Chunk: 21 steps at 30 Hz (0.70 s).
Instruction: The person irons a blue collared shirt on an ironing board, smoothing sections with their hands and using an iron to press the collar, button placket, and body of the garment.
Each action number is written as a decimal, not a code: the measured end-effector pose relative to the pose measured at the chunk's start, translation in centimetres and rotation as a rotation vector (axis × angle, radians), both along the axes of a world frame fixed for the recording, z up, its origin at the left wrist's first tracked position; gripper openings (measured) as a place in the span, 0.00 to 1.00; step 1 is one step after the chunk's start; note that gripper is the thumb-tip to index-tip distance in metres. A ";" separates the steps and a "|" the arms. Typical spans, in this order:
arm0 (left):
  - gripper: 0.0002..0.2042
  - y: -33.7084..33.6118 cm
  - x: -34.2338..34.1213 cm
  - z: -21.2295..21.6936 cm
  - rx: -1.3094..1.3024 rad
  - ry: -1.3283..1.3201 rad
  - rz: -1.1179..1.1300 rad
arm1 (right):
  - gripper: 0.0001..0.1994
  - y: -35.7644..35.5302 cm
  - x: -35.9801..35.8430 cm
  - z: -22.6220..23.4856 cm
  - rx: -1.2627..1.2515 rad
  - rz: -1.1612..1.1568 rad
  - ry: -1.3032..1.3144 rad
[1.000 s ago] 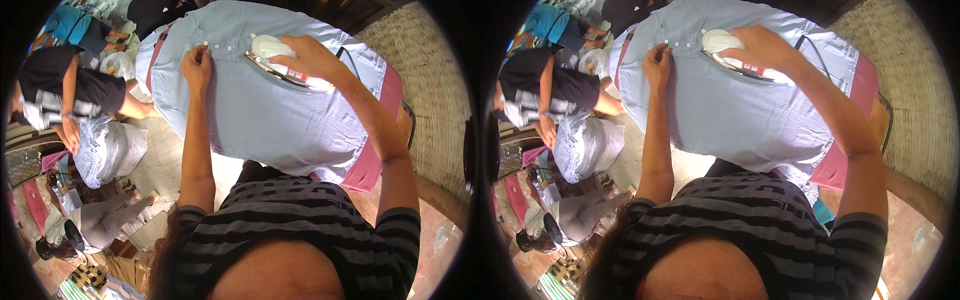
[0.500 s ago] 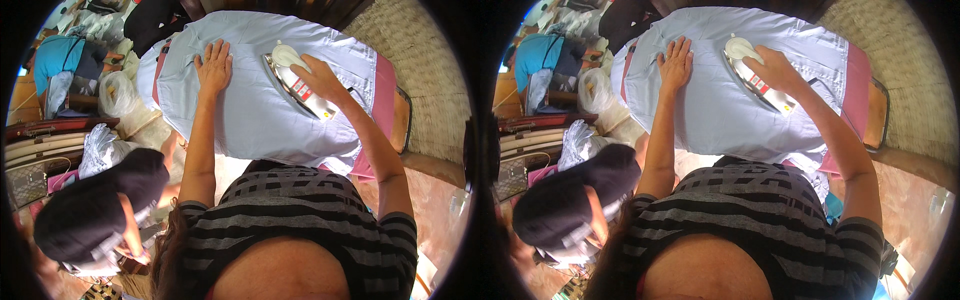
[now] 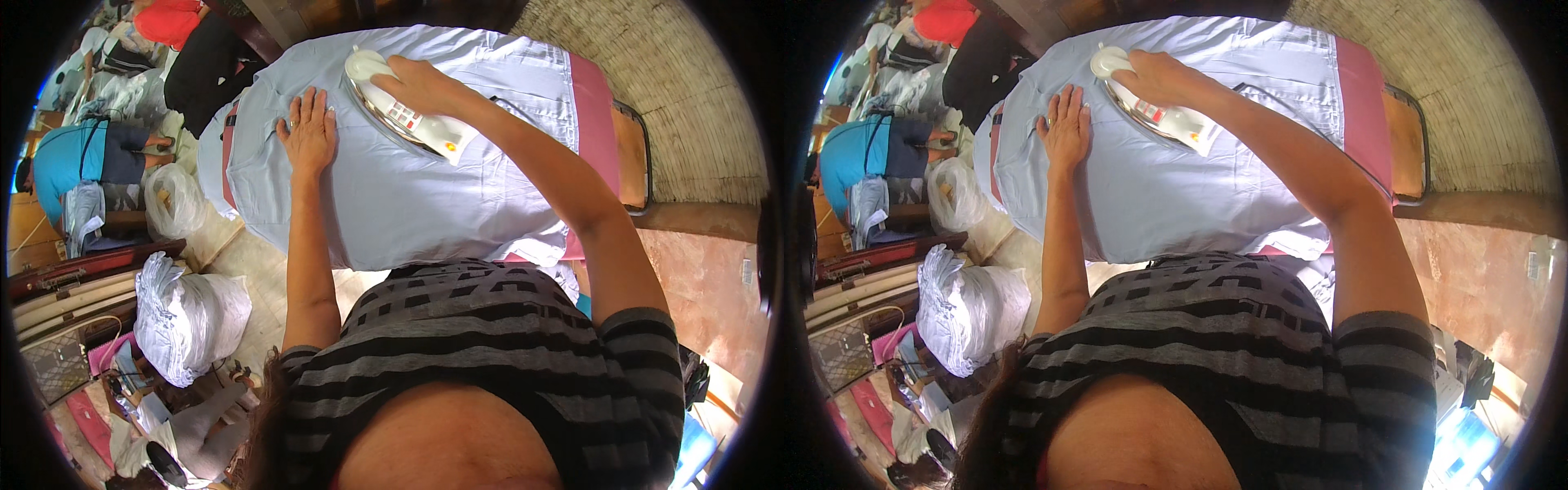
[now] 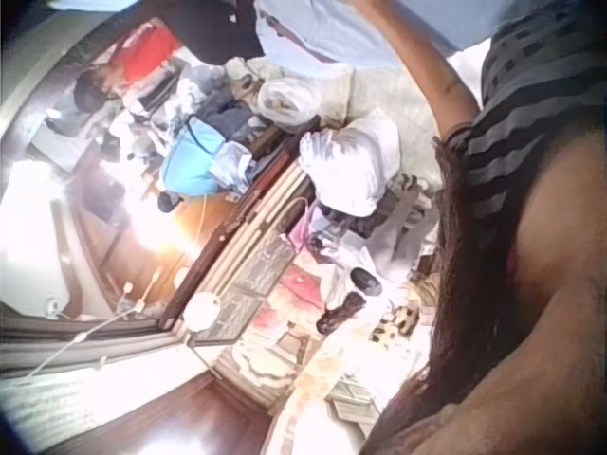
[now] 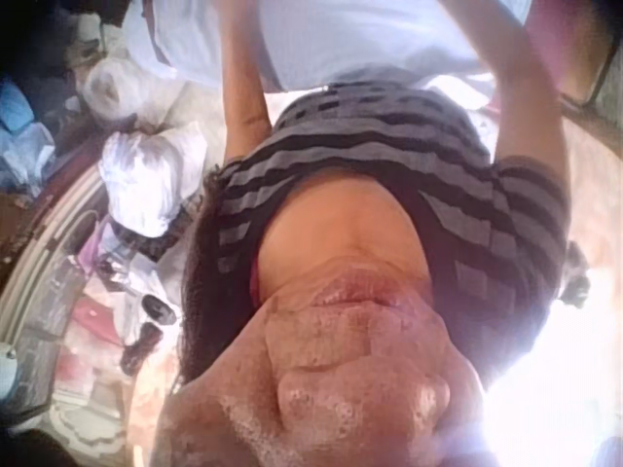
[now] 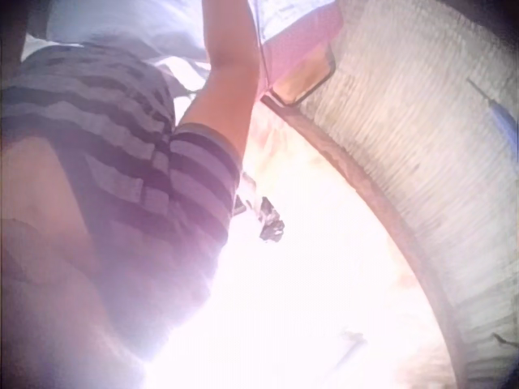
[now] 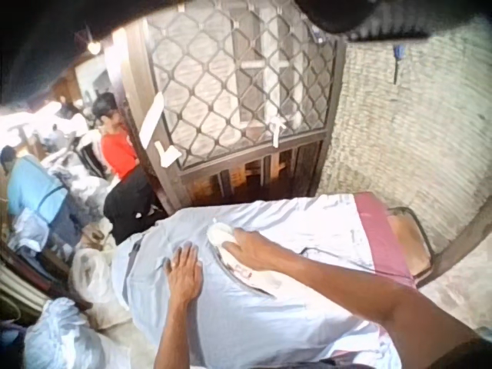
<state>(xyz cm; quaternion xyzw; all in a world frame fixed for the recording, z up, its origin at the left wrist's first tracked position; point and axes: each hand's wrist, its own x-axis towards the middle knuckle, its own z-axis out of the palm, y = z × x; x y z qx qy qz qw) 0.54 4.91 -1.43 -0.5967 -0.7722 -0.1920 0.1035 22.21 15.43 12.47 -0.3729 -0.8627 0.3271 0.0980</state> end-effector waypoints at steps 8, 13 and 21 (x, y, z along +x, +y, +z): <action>0.23 0.0 -0.2 -0.1 0.003 0.011 0.004 | 0.22 -4.3 11.6 0.4 -0.048 -0.030 -0.005; 0.21 0.2 1.7 1.3 0.117 0.022 -0.006 | 0.17 -7.8 18.3 3.2 -0.263 -0.227 0.053; 0.26 2.7 11.2 1.2 0.036 -0.105 -0.257 | 0.18 -6.0 16.7 1.2 -0.367 -0.553 0.265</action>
